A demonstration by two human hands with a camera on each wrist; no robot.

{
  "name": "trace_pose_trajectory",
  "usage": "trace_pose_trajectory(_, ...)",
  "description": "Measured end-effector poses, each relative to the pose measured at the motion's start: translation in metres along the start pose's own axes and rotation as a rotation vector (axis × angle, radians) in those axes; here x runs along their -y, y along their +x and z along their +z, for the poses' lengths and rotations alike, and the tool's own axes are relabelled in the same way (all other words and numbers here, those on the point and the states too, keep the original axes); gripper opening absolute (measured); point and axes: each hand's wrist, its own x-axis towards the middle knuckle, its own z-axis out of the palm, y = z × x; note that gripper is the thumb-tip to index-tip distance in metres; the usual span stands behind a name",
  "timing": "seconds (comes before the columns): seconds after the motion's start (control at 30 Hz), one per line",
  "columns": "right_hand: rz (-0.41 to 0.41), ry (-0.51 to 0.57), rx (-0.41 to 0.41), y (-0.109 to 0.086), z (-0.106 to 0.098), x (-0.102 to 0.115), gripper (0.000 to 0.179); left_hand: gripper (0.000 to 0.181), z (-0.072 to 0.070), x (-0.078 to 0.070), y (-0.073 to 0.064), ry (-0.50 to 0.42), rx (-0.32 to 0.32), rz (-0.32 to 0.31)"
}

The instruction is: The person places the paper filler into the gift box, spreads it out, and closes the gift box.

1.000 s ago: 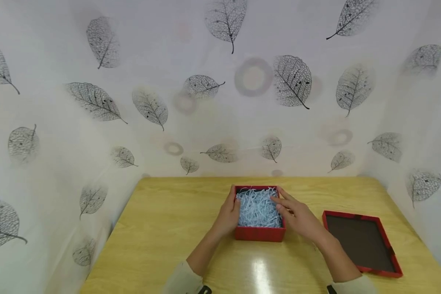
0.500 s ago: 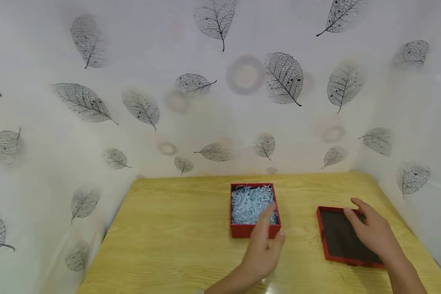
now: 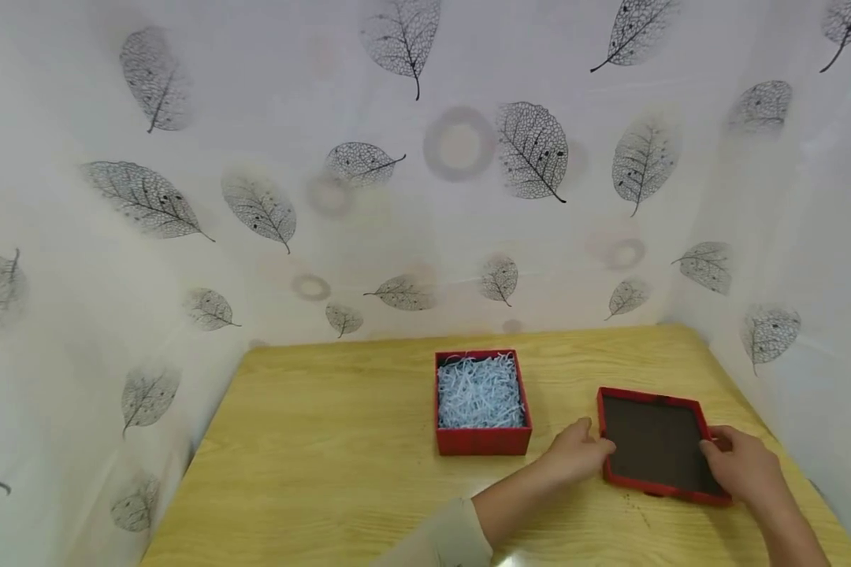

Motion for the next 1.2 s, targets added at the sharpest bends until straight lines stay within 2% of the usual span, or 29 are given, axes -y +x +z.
trace_pose_trajectory(0.07,-0.025,0.001,-0.016,0.001,0.003,0.006,0.052,0.048,0.0,0.001,0.002,0.034,0.029,0.003)
trace_pose_trajectory(0.13,-0.033,0.007,-0.028,-0.001,0.004,0.013,0.052,0.041,-0.002,0.001,0.001,0.083,0.035,0.043)
trace_pose_trajectory(0.17,-0.036,0.013,-0.038,-0.002,0.003,0.017,0.052,0.046,-0.005,-0.001,-0.001,0.099,0.041,0.064)
trace_pose_trajectory(0.2,-0.047,0.017,-0.059,-0.004,0.002,0.022,0.052,0.042,-0.009,-0.004,-0.004,0.122,0.05,0.097)
trace_pose_trajectory(0.3,-0.086,0.053,-0.133,-0.01,-0.005,0.041,0.051,0.054,-0.028,-0.019,-0.018,0.186,0.042,0.183)
trace_pose_trajectory(0.37,-0.129,0.088,-0.19,-0.015,-0.01,0.059,0.052,0.063,-0.044,-0.032,-0.028,0.209,0.007,0.252)
trace_pose_trajectory(0.43,-0.185,0.149,-0.24,-0.02,-0.012,0.079,0.054,0.07,-0.062,-0.045,-0.036,0.216,-0.057,0.309)
trace_pose_trajectory(0.5,-0.252,0.228,-0.284,-0.025,-0.013,0.099,0.057,0.066,-0.08,-0.055,-0.042,0.214,-0.124,0.37)
trace_pose_trajectory(0.57,-0.341,0.353,-0.32,-0.03,-0.01,0.118,0.057,0.061,-0.098,-0.063,-0.048,0.193,-0.167,0.419)
trace_pose_trajectory(0.63,-0.485,0.585,-0.305,-0.033,-0.005,0.135,0.051,0.059,-0.113,-0.068,-0.054,0.131,-0.203,0.443)
trace_pose_trajectory(0.7,-0.627,0.864,-0.228,-0.036,0.001,0.153,0.044,0.056,-0.125,-0.071,-0.06,-0.011,-0.224,0.46)
trace_pose_trajectory(0.77,-0.733,1.149,-0.113,-0.037,0.009,0.171,0.038,0.058,-0.134,-0.071,-0.064,-0.161,-0.261,0.458)
trace_pose_trajectory(0.8,-0.752,1.26,-0.062,-0.038,0.014,0.181,0.038,0.056,-0.137,-0.07,-0.065,-0.224,-0.281,0.454)
trace_pose_trajectory(0.87,-0.722,1.35,-0.052,-0.039,0.024,0.199,0.035,0.045,-0.142,-0.064,-0.065,-0.289,-0.332,0.441)
trace_pose_trajectory(0.93,-0.643,1.359,-0.089,-0.039,0.036,0.215,0.023,0.035,-0.145,-0.056,-0.064,-0.316,-0.36,0.428)
trace_pose_trajectory(1.0,-0.561,1.295,-0.11,-0.037,0.047,0.226,0.016,0.038,-0.148,-0.046,-0.062,-0.309,-0.372,0.425)
trace_pose_trajectory(1.1,-0.517,1.162,-0.082,-0.03,0.063,0.231,0.035,0.081,-0.155,-0.031,-0.059,-0.261,-0.371,0.425)
trace_pose_trajectory(1.2,-0.554,0.987,-0.034,-0.023,0.081,0.227,0.058,0.093,-0.167,-0.017,-0.053,-0.134,-0.369,0.424)
